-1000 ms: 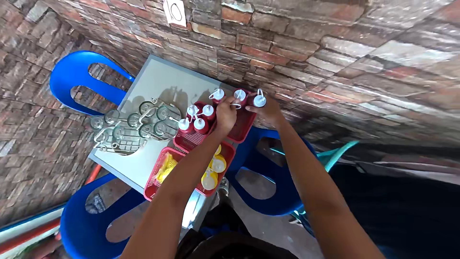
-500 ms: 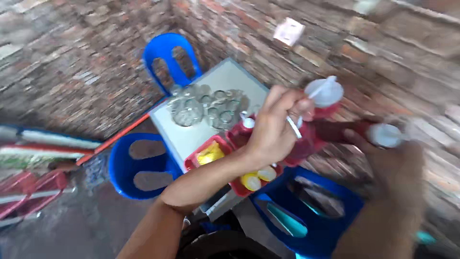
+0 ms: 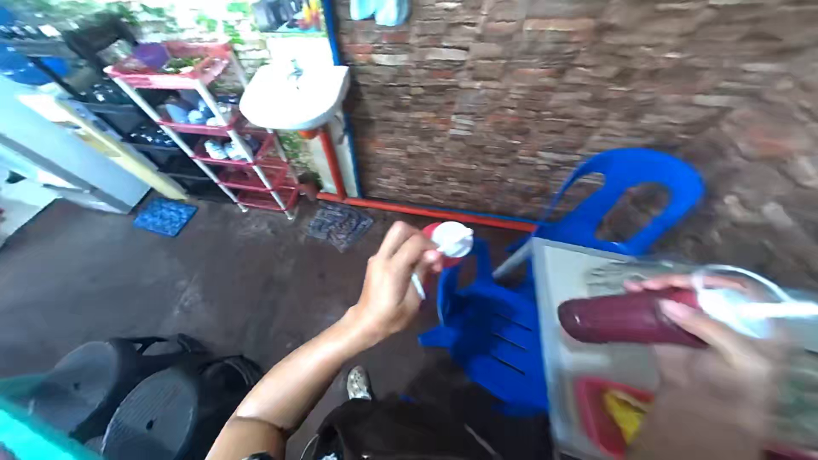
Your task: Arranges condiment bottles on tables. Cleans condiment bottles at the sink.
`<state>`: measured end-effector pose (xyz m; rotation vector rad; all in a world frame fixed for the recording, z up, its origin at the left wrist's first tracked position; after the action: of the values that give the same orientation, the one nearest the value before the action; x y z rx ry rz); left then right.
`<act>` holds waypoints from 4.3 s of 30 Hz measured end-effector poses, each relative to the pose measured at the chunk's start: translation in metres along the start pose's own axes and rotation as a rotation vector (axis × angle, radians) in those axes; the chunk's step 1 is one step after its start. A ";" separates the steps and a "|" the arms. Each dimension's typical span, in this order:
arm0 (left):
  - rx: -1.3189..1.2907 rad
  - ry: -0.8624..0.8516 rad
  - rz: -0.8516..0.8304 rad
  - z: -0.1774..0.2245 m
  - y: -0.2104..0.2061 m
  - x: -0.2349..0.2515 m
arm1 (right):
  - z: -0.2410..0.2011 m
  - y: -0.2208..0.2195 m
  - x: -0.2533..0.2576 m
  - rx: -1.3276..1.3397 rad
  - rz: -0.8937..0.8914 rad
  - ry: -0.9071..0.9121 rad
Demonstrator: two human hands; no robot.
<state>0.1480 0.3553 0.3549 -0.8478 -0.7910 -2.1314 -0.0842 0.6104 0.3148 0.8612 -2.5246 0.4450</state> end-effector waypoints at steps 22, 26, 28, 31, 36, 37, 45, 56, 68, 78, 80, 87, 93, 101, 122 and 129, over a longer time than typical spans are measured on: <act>0.688 0.348 0.785 -0.267 0.383 -0.003 | 0.332 -0.579 0.355 0.252 -0.479 -0.023; 0.699 0.318 0.850 -0.320 0.417 0.045 | 0.408 -0.658 0.422 0.042 -0.575 -0.054; 0.697 0.305 0.882 -0.342 0.432 0.064 | 0.444 -0.690 0.450 -0.071 -0.612 -0.182; 0.671 0.302 0.881 -0.384 0.457 0.088 | 0.482 -0.729 0.488 -0.317 -0.759 -0.333; 0.537 0.278 0.808 -0.470 0.504 0.129 | 0.549 -0.755 0.504 -0.614 -0.982 -0.426; 0.508 0.264 0.786 -0.488 0.515 0.139 | 0.561 -0.754 0.504 -0.593 -0.946 -0.476; 0.379 0.201 0.591 -0.587 0.579 0.220 | 0.596 -0.736 0.497 -0.390 -0.423 -0.436; 0.145 0.219 0.474 -0.655 0.581 0.255 | 0.612 -0.720 0.492 -0.629 -0.466 -0.596; 0.076 0.235 0.365 -0.667 0.555 0.276 | 0.516 -0.745 0.482 -0.885 -0.948 -0.294; -0.070 0.159 0.266 -0.672 0.494 0.307 | 0.458 -0.645 0.564 -0.935 -0.379 -0.267; -0.094 0.164 0.234 -0.679 0.474 0.312 | 0.477 -0.631 0.575 -0.947 -0.157 -0.259; -0.084 0.274 0.118 -0.708 0.404 0.323 | 0.506 -0.613 0.582 -0.967 0.068 -0.176; -0.057 0.315 0.115 -0.726 0.361 0.335 | 0.485 -0.614 0.536 -0.879 0.098 0.216; -0.034 0.401 0.087 -0.749 0.327 0.316 | 0.547 -0.691 0.503 -0.633 -0.757 -0.470; -0.033 0.731 0.145 -0.775 0.280 0.297 | 0.537 -0.634 0.514 -0.354 -0.358 -0.376; -0.198 0.789 -0.082 -0.783 0.289 0.302 | 0.557 -0.655 0.515 -0.237 -0.709 -0.648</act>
<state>-0.0456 -0.4958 0.1921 -0.0163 -0.2046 -2.3657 -0.1984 -0.3783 0.1974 1.9161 -2.4607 -0.4169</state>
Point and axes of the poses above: each hand's wrist, its own x-axis towards the middle knuckle, its own y-axis out of the back of the hand, z = x × y, the point moved 4 cm from there along x, towards the middle knuckle, and after that the axes turned 1 degree about -x, right-handed, at the moved point
